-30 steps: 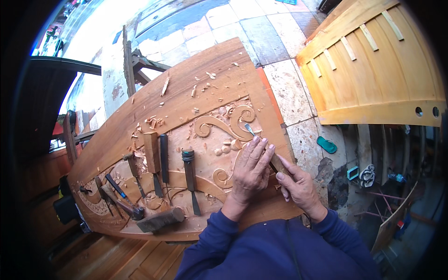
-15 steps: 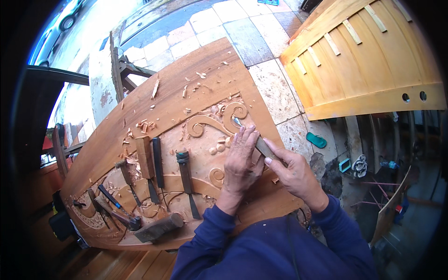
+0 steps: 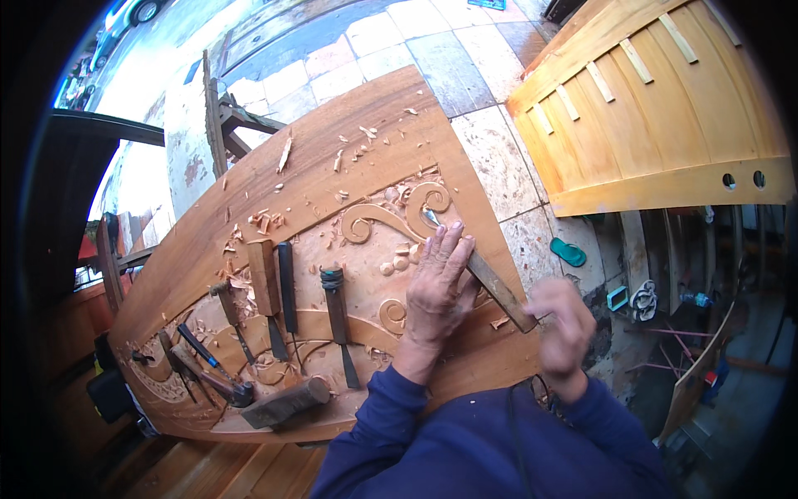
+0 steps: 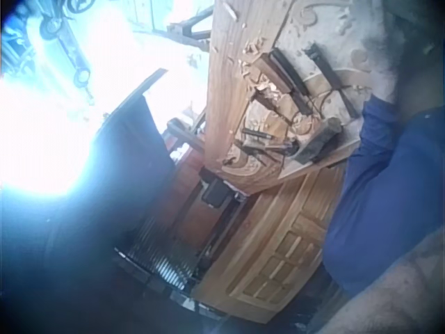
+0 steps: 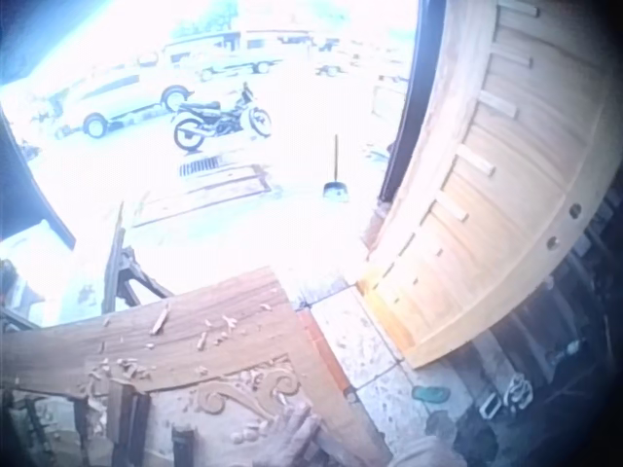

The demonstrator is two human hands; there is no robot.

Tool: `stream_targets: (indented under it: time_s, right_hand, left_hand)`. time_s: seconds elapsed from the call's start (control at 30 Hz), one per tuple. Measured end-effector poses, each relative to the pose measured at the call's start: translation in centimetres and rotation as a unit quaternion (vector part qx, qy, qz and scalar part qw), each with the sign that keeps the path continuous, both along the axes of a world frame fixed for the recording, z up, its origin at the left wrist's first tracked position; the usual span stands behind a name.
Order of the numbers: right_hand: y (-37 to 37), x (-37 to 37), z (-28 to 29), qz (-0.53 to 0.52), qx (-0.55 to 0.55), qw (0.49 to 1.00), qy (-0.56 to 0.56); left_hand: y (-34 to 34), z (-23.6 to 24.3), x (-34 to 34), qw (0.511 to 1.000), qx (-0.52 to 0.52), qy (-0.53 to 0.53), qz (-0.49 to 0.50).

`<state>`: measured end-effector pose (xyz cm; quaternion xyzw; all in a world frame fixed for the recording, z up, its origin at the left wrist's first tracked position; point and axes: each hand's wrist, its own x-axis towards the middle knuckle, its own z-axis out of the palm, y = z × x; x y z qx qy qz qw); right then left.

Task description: The person carves decorative floral patterns into a large wooden panel using various chisels and a mallet.

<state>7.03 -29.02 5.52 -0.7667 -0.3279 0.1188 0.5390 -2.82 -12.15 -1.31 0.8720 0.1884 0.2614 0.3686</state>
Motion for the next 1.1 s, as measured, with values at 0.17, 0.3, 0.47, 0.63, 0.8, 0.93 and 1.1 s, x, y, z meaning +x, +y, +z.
stream_targets:
  time_s: [0.17,0.3,0.47,0.63,0.8,0.93,1.1]
  right_hand:
    - [3.3,0.9,0.2,-0.022,0.011,0.999,0.025]
    - [2.9,2.3,2.5,0.087,-0.249,0.859,0.439]
    - [4.2,-1.1,6.5,0.188,-0.188,0.954,-0.138]
    - [1.6,-0.8,1.2,0.124,-0.137,0.971,0.15]
    - [2.4,0.0,1.2,0.07,-0.131,0.919,0.366]
    - [2.8,0.2,1.5,0.067,-0.148,0.922,0.352]
    - [3.0,0.5,2.6,0.069,-0.173,0.916,0.355]
  left_hand:
    - [0.3,0.1,0.5,1.0,-0.02,-0.019,0.012]
    - [0.2,0.0,0.0,1.0,-0.025,-0.016,0.003]
    - [-1.2,-2.3,-0.5,0.941,-0.023,-0.306,0.139]
    - [-0.3,0.7,-1.2,0.994,0.1,-0.005,0.043]
    - [-0.4,-0.5,-0.7,0.999,0.048,0.017,0.009]
    - [-0.1,-0.1,-0.2,1.0,0.016,0.004,0.013]
    - [-0.1,-0.1,-0.3,1.0,-0.006,-0.006,0.0]
